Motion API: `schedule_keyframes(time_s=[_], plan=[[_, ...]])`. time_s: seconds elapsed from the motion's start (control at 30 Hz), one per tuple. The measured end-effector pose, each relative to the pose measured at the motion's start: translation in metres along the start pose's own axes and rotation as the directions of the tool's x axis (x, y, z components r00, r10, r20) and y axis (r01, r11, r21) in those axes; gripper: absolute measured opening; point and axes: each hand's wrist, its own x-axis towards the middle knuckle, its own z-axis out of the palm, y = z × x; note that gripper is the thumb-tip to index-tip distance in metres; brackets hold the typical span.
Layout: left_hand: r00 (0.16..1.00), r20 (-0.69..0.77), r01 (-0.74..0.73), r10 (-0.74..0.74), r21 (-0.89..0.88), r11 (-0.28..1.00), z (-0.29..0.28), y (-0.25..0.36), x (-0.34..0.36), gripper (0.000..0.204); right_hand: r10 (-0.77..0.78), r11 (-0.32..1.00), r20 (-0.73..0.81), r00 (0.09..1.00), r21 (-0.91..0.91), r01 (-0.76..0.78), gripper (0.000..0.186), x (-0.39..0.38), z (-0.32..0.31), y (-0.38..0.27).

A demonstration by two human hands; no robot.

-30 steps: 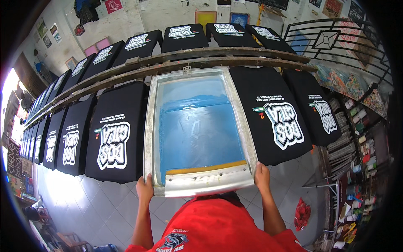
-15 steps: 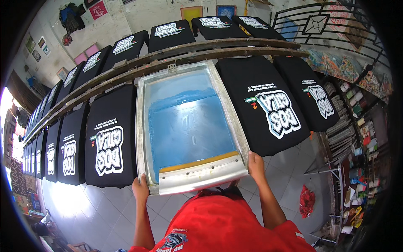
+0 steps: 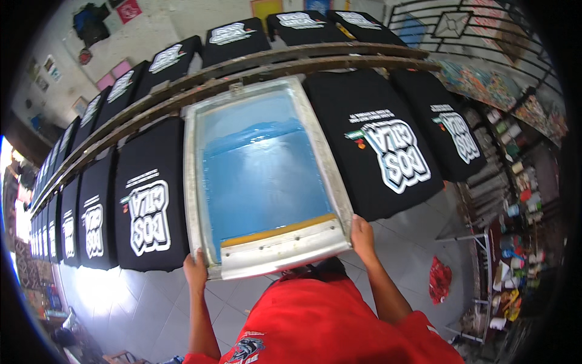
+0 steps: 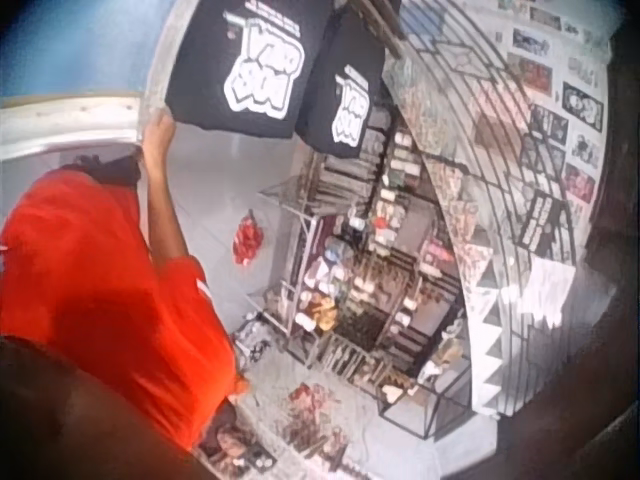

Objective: The person performs screen printing on black shirts using a squeegee tool to apply blue ink through a stencil frame.

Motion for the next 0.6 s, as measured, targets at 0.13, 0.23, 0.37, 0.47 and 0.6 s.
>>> schedule_keyframes(time_s=[0.13, 0.23, 0.37, 0.47, 0.6], plan=[[0.997, 0.081, 0.011, 0.000, -0.134, 0.991, 0.008, -0.011, -0.001, 0.046, 0.005, 0.999, 0.001, 1.000, 0.049, -0.005, 0.043, 0.004, 0.008, 0.017], [0.996, 0.084, -0.011, 0.016, -0.064, 0.998, 0.022, -0.033, 0.005, 0.048, 0.030, 0.997, 0.017, 0.999, 0.064, -0.031, 0.044, 0.007, 0.012, 0.021], [0.996, 0.088, 0.025, -0.017, -0.088, 0.996, 0.029, -0.031, 0.007, 0.051, 0.040, 0.997, 0.070, 0.997, 0.060, -0.044, 0.043, 0.013, 0.019, 0.043], [0.995, 0.096, 0.007, -0.004, -0.029, 1.000, 0.025, -0.019, 0.007, 0.053, -0.024, 0.979, 0.197, 0.980, 0.203, -0.017, 0.048, 0.018, 0.020, 0.056], [0.994, -0.090, 0.069, -0.064, 0.044, 0.997, 0.014, -0.041, 0.004, 0.055, -0.050, 0.990, 0.471, 0.881, 0.141, -0.019, 0.053, 0.022, -0.015, 0.071]])
